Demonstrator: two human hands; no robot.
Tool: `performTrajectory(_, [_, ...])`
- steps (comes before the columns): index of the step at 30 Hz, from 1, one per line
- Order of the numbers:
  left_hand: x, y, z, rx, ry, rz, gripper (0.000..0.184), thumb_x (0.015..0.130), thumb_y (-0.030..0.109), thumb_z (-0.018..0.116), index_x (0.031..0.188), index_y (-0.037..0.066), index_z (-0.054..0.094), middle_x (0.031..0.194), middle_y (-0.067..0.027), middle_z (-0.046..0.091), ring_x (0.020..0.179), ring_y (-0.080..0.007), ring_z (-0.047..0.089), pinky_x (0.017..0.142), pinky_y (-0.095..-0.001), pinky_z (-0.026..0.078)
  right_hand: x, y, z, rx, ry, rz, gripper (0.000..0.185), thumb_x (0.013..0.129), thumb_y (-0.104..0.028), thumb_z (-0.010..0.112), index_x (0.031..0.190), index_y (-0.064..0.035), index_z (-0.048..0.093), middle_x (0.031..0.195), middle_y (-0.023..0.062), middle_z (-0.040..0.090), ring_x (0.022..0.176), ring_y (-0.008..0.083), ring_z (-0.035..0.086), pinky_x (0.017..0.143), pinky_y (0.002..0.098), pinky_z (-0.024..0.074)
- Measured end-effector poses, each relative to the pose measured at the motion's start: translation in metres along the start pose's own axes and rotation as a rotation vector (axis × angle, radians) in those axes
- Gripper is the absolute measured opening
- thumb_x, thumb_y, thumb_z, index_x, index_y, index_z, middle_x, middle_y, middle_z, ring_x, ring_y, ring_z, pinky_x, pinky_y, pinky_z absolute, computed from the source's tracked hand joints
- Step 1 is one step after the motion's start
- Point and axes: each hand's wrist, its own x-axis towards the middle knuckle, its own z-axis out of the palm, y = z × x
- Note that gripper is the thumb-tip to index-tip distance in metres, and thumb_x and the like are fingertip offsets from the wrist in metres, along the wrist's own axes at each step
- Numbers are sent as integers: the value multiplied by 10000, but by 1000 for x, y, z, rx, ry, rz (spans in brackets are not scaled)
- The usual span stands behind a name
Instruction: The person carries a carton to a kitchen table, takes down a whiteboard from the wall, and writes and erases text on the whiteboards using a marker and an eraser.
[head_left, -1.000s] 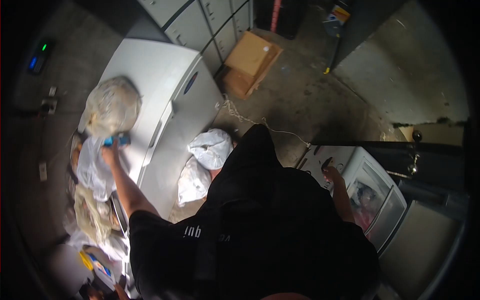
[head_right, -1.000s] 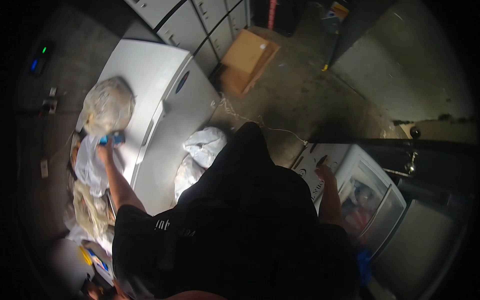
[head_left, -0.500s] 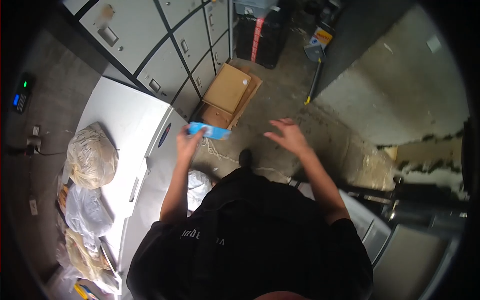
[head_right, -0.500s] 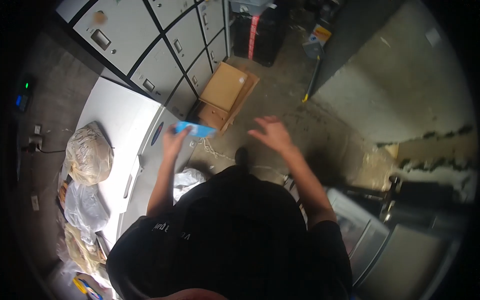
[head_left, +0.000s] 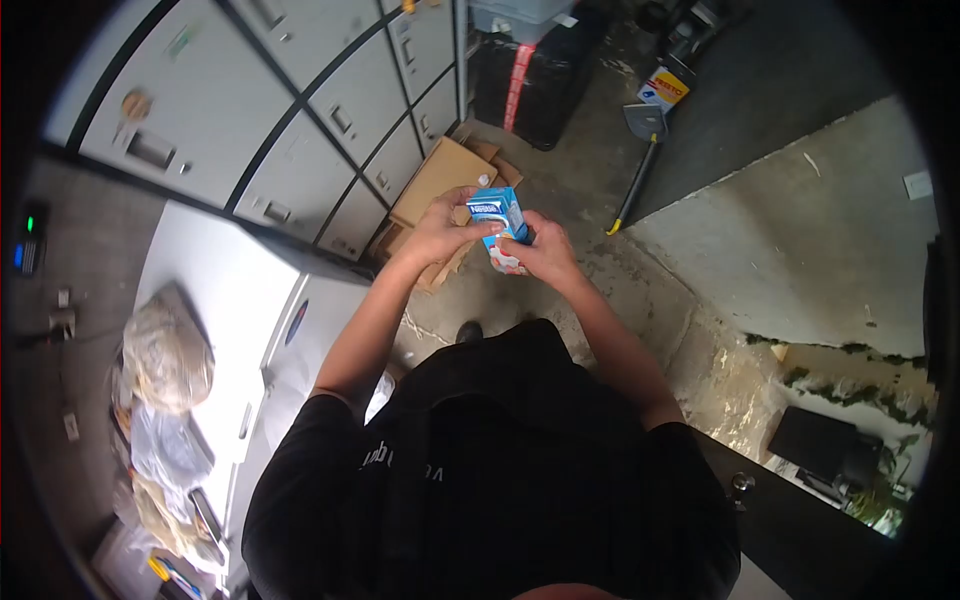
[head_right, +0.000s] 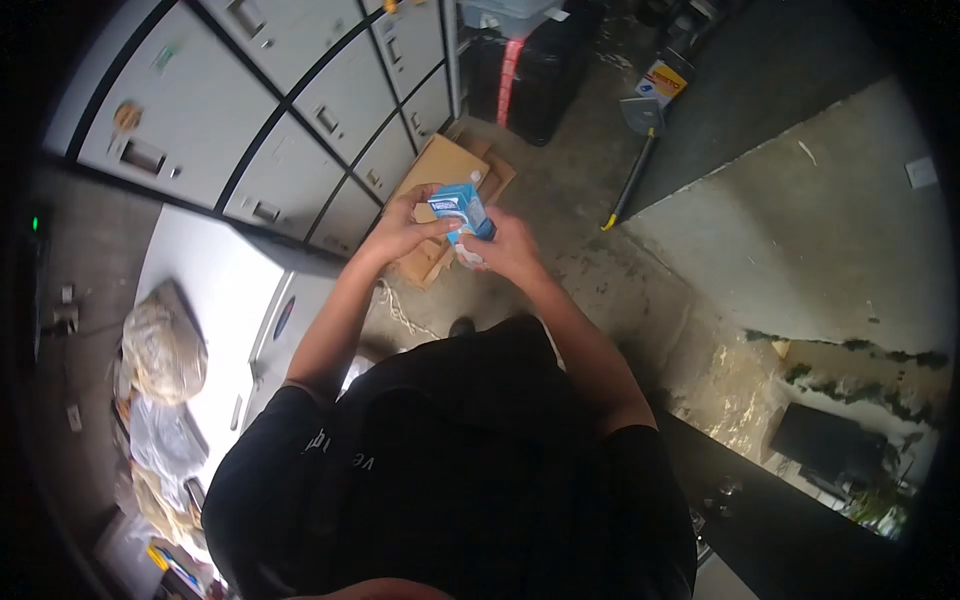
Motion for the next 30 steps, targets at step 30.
performTrajectory(30, [652, 86, 222, 470, -81, 416, 476, 592, 236, 841, 1008, 98, 657, 1000, -70, 636, 1040, -268, 562, 1007, -543, 291, 513, 333, -392, -234, -274, -516, 472, 717, -365, 754, 1010, -22, 614, 957, 125, 544, 963, 298, 499, 853, 395, 433])
